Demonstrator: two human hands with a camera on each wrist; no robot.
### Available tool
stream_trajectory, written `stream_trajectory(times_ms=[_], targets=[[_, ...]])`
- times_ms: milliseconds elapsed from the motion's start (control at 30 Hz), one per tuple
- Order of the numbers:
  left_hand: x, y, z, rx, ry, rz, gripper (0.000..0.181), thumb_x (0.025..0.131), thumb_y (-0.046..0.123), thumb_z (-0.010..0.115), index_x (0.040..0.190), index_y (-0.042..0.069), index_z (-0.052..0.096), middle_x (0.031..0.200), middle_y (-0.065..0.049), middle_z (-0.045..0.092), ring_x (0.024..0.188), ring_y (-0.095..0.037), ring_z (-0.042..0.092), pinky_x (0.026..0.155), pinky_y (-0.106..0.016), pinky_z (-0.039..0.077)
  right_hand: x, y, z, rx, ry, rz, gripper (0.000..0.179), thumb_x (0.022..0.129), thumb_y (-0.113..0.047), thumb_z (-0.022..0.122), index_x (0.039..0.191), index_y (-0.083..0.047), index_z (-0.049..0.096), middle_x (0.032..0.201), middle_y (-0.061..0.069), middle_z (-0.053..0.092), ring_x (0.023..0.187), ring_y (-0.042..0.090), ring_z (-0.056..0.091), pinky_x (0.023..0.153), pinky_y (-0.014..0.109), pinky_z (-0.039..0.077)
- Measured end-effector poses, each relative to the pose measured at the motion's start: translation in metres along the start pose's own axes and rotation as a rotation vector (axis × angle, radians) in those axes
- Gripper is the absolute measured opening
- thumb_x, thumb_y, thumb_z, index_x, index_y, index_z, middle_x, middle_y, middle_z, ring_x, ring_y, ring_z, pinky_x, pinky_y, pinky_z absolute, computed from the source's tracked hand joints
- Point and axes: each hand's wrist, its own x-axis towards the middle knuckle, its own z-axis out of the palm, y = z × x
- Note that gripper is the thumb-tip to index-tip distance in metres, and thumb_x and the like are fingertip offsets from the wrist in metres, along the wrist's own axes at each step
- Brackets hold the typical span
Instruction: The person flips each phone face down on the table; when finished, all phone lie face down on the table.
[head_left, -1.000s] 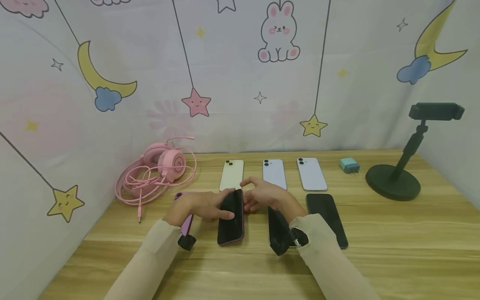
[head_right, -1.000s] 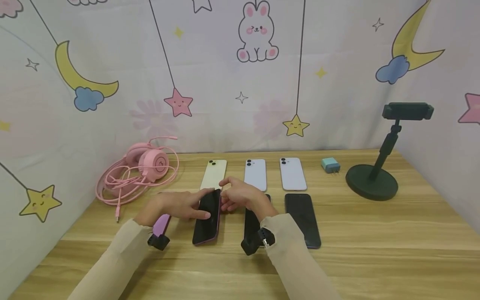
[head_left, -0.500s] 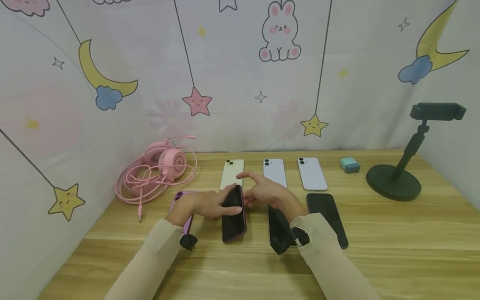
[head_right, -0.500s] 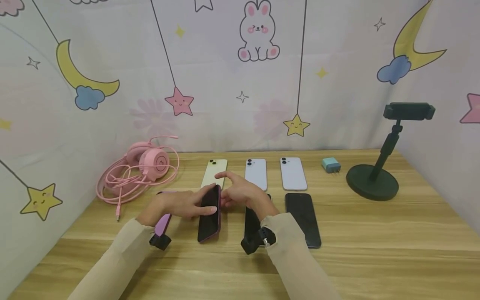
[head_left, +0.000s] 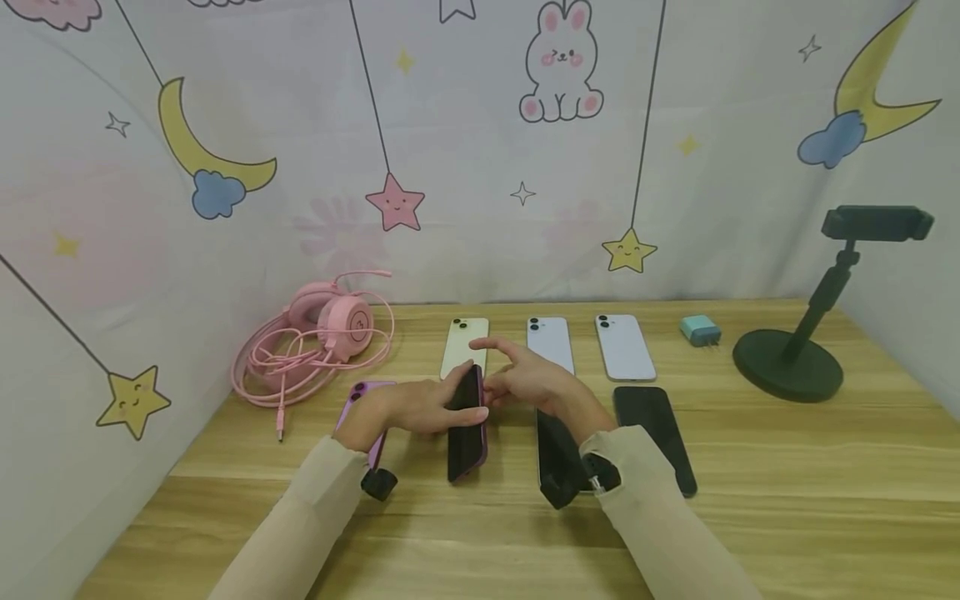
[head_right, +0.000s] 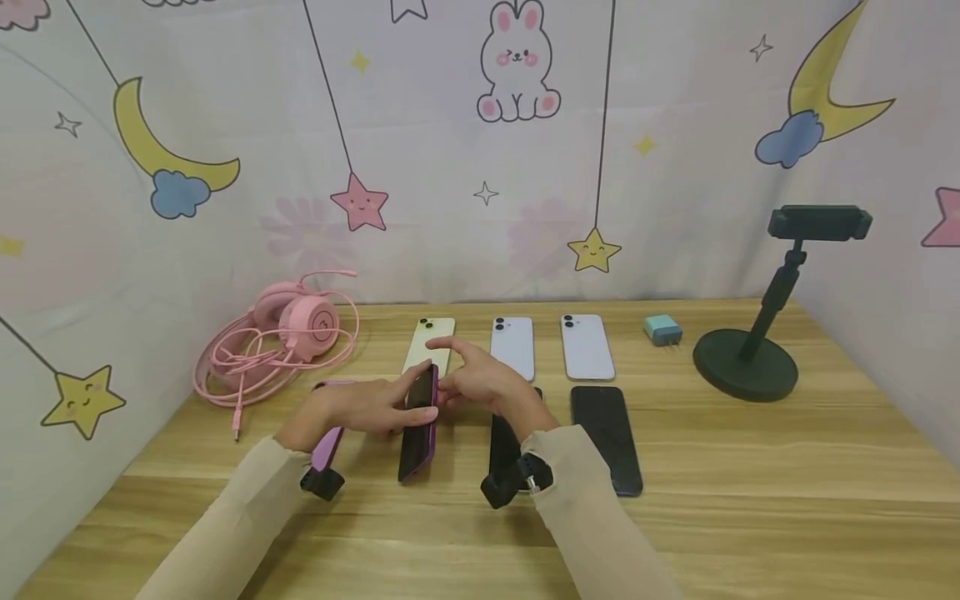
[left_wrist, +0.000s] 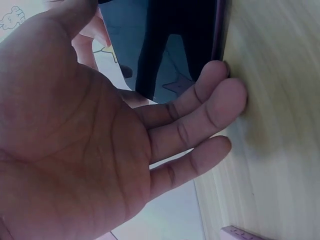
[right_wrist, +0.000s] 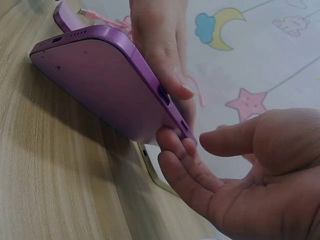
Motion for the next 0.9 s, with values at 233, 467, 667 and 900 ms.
stream_trajectory(times_ms=[233,467,667,900], targets=[[-0.0010,0.0012,-0.0017,-0.063,0.004,0.009,0.104,0.094,0.069,0.051,0.161,0.014,-0.006,0.077,-0.010,0.066,0.070,-0.020,0.063,0.074,-0.033,0.047,-0.0012,-0.0038,-0.0002,0.015,-0.014,-0.024,0.063,0.098,0.007,0.050,0.153,-0.021,0.038,0.084,0.012,0.066,0.077,0.019,0.066,0.092,0.048,0.052],[-0.0023,0.0018,-0.0018,-0.073,0.003,0.025,0.102,0.094,0.067,0.052,0.161,0.016,-0.007,0.078,-0.010,0.067,0.071,-0.020,0.064,0.074,-0.033,0.048,-0.0003,-0.0017,-0.0004,0.018,-0.041,-0.046,0.062,0.099,0.007,0.048,0.153,-0.022,0.038,0.098,0.022,0.066,0.080,0.022,0.067,0.090,0.047,0.053],[-0.0020,0.0016,-0.0007,-0.086,0.013,0.044,0.101,0.095,0.064,0.053,0.161,0.012,-0.004,0.080,-0.010,0.067,0.073,-0.020,0.065,0.077,-0.034,0.048,0.0018,0.0027,-0.0006,0.026,-0.043,-0.043,0.064,0.099,0.007,0.048,0.154,-0.025,0.038,0.095,0.017,0.065,0.082,0.022,0.065,0.093,0.048,0.051],[-0.0021,0.0022,-0.0016,-0.095,0.018,0.059,0.101,0.095,0.064,0.054,0.161,0.013,-0.004,0.082,-0.010,0.068,0.074,-0.020,0.065,0.077,-0.034,0.049,0.0031,0.0040,-0.0021,0.045,-0.060,-0.047,0.066,0.099,0.006,0.048,0.156,-0.025,0.034,0.091,0.014,0.067,0.081,0.022,0.065,0.088,0.042,0.053]])
